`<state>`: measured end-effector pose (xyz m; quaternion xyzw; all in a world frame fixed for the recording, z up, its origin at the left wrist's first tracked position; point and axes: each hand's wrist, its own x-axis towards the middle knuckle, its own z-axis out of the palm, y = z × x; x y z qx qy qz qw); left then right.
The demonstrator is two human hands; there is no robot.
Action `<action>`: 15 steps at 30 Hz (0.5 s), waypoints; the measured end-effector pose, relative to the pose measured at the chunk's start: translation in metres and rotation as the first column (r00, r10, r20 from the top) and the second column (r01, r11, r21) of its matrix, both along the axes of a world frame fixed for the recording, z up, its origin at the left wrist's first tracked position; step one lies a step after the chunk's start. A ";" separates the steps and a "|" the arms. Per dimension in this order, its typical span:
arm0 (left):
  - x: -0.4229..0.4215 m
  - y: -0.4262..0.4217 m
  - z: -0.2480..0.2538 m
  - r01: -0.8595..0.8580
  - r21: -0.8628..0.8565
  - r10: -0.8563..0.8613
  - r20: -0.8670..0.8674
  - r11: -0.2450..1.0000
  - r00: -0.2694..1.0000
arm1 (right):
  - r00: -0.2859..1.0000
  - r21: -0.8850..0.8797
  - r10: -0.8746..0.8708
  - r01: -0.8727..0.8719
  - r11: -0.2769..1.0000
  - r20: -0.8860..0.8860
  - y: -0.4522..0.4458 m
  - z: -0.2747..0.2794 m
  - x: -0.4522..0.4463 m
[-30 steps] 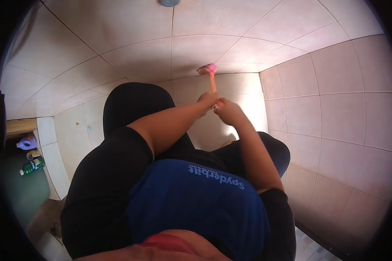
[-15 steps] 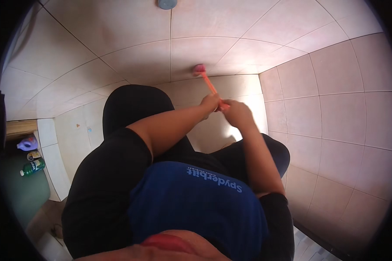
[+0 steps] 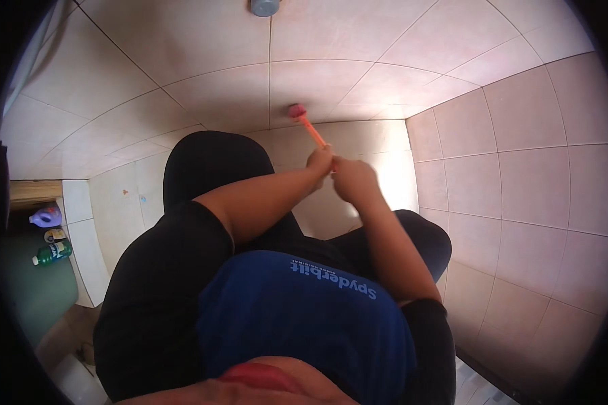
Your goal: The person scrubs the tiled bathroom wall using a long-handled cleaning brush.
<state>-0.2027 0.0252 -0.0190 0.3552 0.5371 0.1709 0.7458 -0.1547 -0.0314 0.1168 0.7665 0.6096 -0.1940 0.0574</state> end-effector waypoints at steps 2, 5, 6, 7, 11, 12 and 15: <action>0.000 0.002 -0.013 0.021 -0.073 -0.026 -0.067 0.997 0.997 | 0.998 -0.021 -0.028 0.027 0.999 -0.058 0.001 -0.009 -0.002; 0.003 -0.012 0.010 -0.013 0.044 0.017 -0.100 0.999 0.995 | 0.955 -0.074 -0.078 0.059 0.996 -0.288 -0.001 0.039 0.019; -0.004 -0.014 0.054 -0.016 0.046 0.010 0.124 0.999 0.992 | 0.921 -0.122 -0.150 0.113 0.986 -0.359 -0.003 0.071 0.025; -0.009 -0.017 0.084 -0.019 0.045 0.002 0.341 0.999 0.940 | 0.897 -0.114 -0.168 0.133 0.985 -0.409 -0.007 0.092 0.033; -0.006 -0.022 0.079 -0.159 0.111 0.115 0.327 0.981 0.938 | 0.851 -0.087 -0.168 0.144 0.986 -0.497 -0.006 0.094 0.026; -0.003 -0.017 0.053 -0.153 0.115 0.109 0.326 0.982 0.939 | 0.903 -0.072 -0.076 0.050 0.996 -0.422 0.001 0.085 0.011; -0.011 0.003 0.018 -0.257 -0.046 0.253 -0.082 0.965 0.964 | 0.923 -0.115 -0.095 0.056 0.992 -0.374 0.017 -0.002 -0.002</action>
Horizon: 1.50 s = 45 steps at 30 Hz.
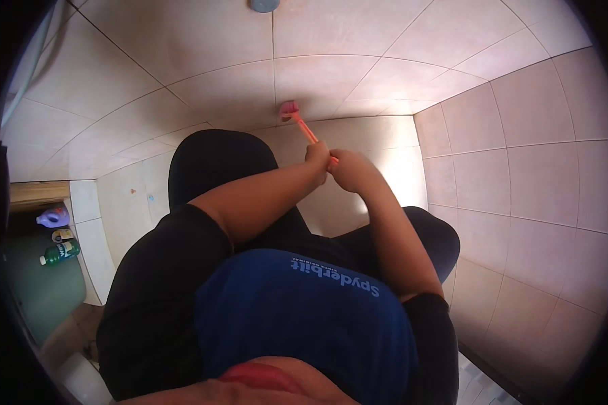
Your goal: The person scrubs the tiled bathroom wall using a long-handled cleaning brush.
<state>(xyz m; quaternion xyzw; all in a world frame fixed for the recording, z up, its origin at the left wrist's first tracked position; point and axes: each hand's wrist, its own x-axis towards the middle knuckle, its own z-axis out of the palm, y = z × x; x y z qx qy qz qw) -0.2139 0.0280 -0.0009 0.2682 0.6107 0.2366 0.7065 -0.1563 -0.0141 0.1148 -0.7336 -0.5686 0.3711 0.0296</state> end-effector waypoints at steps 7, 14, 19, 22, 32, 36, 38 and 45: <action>-0.002 -0.015 0.050 0.009 -0.012 -0.006 0.243 1.000 0.970 | 0.992 -0.006 -0.060 0.060 0.998 -0.108 -0.020 0.082 0.016; 0.008 0.019 -0.029 0.286 -0.104 -0.249 0.275 0.953 0.929 | 0.996 0.001 -0.001 0.001 1.000 0.088 0.000 0.026 0.011; 0.009 0.017 -0.035 0.193 -0.208 -0.177 0.095 0.959 0.980 | 0.995 -0.028 0.012 -0.009 1.000 0.099 -0.008 0.005 0.002; 0.005 -0.005 0.047 0.198 0.219 -0.280 0.458 0.955 0.844 | 0.997 0.102 -0.054 0.048 0.994 0.060 -0.021 0.089 0.031; 0.000 0.012 -0.003 0.214 0.151 -0.253 0.328 0.965 0.910 | 0.971 0.119 0.047 -0.077 0.990 0.233 -0.004 0.052 0.001; 0.002 0.019 0.005 0.154 0.023 -0.155 0.256 0.988 0.954 | 0.998 0.168 0.003 0.007 0.986 -0.060 -0.002 0.057 0.026; 0.002 0.019 0.015 0.113 0.028 -0.117 0.270 0.993 0.956 | 0.886 0.329 0.077 0.089 0.940 -0.458 -0.008 0.060 0.052; 0.007 0.019 0.010 0.146 0.076 -0.164 0.402 0.986 0.901 | 0.523 0.398 0.128 0.444 0.803 -0.843 -0.003 -0.001 0.026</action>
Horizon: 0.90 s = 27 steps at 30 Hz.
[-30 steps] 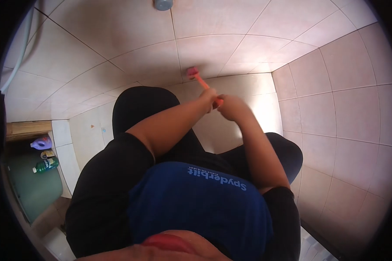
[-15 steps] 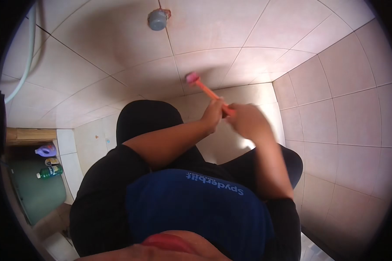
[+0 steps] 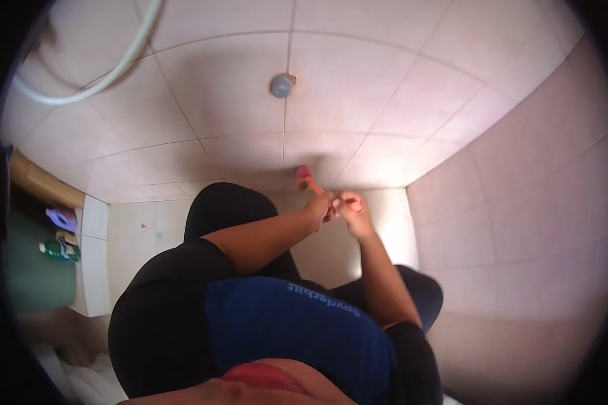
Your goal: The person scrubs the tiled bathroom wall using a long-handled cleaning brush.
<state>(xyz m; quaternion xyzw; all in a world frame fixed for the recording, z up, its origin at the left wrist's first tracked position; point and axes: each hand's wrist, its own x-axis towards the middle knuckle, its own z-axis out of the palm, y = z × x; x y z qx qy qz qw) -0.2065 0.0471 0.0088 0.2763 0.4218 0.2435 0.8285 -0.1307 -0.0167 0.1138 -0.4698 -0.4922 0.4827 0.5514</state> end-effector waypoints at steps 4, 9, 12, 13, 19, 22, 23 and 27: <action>-0.017 -0.016 0.084 -0.128 0.095 0.092 0.315 0.987 0.945 | 0.958 0.278 -0.122 0.195 0.941 -0.258 -0.007 0.070 -0.025; -0.055 -0.043 0.206 -0.169 0.306 -0.025 0.541 0.937 0.840 | 0.970 0.625 0.000 0.156 0.765 -0.241 -0.043 0.157 -0.054; -0.048 -0.035 0.170 -0.281 0.287 0.084 0.547 0.916 0.833 | 0.985 0.680 -0.149 0.166 0.714 -0.084 -0.035 0.138 -0.074; -0.044 -0.028 0.151 -0.283 0.291 0.080 0.554 0.914 0.829 | 0.974 0.636 -0.209 0.217 0.740 -0.090 -0.030 0.126 -0.077; -0.040 -0.016 0.084 -0.089 0.288 -0.006 0.311 0.953 0.950 | 0.952 0.347 -0.284 0.306 0.886 -0.116 -0.017 0.068 -0.063; -0.048 -0.027 0.143 -0.037 0.307 -0.099 0.418 0.951 0.903 | 0.944 0.522 -0.265 0.330 0.787 -0.198 -0.035 0.115 -0.065; -0.052 -0.033 0.170 -0.061 0.317 -0.090 0.441 0.946 0.893 | 0.961 0.618 -0.184 0.273 0.737 -0.206 -0.040 0.135 -0.066; -0.037 -0.031 0.176 -0.184 0.241 0.043 0.492 0.953 0.870 | 0.935 0.583 -0.281 0.356 0.731 -0.218 -0.033 0.145 -0.074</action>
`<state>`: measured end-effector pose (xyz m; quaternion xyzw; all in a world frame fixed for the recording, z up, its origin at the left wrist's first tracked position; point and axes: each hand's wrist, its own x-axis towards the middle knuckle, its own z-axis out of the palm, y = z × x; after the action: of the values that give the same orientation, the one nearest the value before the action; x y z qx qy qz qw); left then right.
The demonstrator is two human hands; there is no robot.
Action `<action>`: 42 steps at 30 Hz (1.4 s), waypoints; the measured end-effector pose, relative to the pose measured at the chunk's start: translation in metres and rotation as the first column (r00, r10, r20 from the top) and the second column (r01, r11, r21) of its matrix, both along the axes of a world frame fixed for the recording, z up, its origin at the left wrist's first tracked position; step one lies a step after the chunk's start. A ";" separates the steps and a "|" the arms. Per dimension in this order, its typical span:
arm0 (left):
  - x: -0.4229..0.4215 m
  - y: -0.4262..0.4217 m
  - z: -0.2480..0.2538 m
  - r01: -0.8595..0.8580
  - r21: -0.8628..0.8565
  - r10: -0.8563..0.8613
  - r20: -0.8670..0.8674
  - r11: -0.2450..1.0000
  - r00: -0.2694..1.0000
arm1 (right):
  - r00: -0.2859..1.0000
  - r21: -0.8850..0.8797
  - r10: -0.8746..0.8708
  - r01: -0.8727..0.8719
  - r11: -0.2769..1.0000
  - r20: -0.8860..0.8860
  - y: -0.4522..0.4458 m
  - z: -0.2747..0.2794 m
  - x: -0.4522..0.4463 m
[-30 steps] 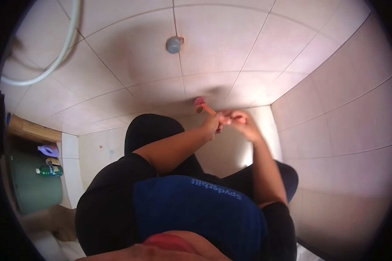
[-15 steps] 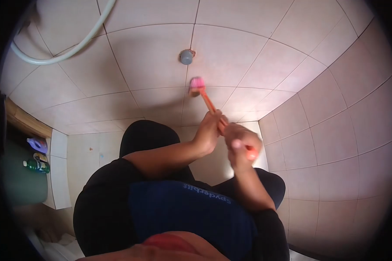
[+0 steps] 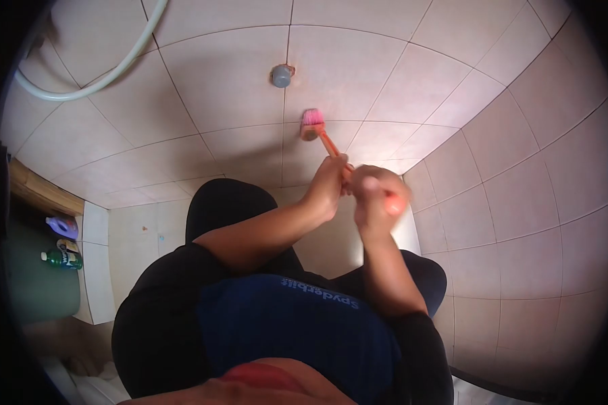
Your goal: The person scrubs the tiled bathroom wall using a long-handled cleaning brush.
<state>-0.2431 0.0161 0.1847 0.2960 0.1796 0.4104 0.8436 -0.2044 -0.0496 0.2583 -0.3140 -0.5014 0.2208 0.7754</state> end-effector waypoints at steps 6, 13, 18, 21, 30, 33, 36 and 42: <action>0.024 0.032 -0.180 -0.056 -0.270 -0.026 -0.289 0.961 0.957 | 0.969 -0.417 -0.168 0.230 0.879 0.180 0.040 -0.168 0.035; 0.010 0.000 -0.018 -0.044 -0.073 0.034 -0.133 0.996 0.991 | 0.993 0.022 0.105 -0.104 0.994 -0.059 0.007 -0.020 0.030; 0.012 0.007 -0.050 -0.133 0.014 0.134 -0.135 0.991 0.982 | 0.998 0.009 0.048 -0.049 0.999 0.049 0.017 -0.055 0.024; 0.017 0.026 -0.128 0.097 0.010 -0.088 -0.336 0.995 0.938 | 0.976 -0.377 -0.053 0.132 0.917 0.213 0.025 -0.117 0.036; -0.020 0.014 0.014 0.392 0.059 -0.380 -0.152 0.918 0.913 | 0.981 0.148 0.008 -0.037 0.988 0.192 -0.008 0.003 0.012; -0.014 0.023 -0.007 0.350 0.060 -0.333 -0.195 0.935 0.922 | 0.918 0.176 -0.182 0.127 0.976 0.351 0.005 -0.016 0.002; 0.000 0.043 -0.087 0.365 0.162 -0.308 -0.295 0.917 0.905 | 0.842 -0.189 -0.213 0.344 0.920 0.495 0.027 -0.080 0.013; 0.018 0.049 -0.133 0.327 0.441 -0.226 -0.266 0.836 0.937 | 0.891 -0.219 -0.191 0.299 0.929 0.411 0.024 -0.080 0.019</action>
<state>-0.2252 0.0649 0.0516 0.5582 0.1131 0.2828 0.7718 -0.1854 -0.0260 0.1785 -0.5172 -0.5631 0.1224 0.6328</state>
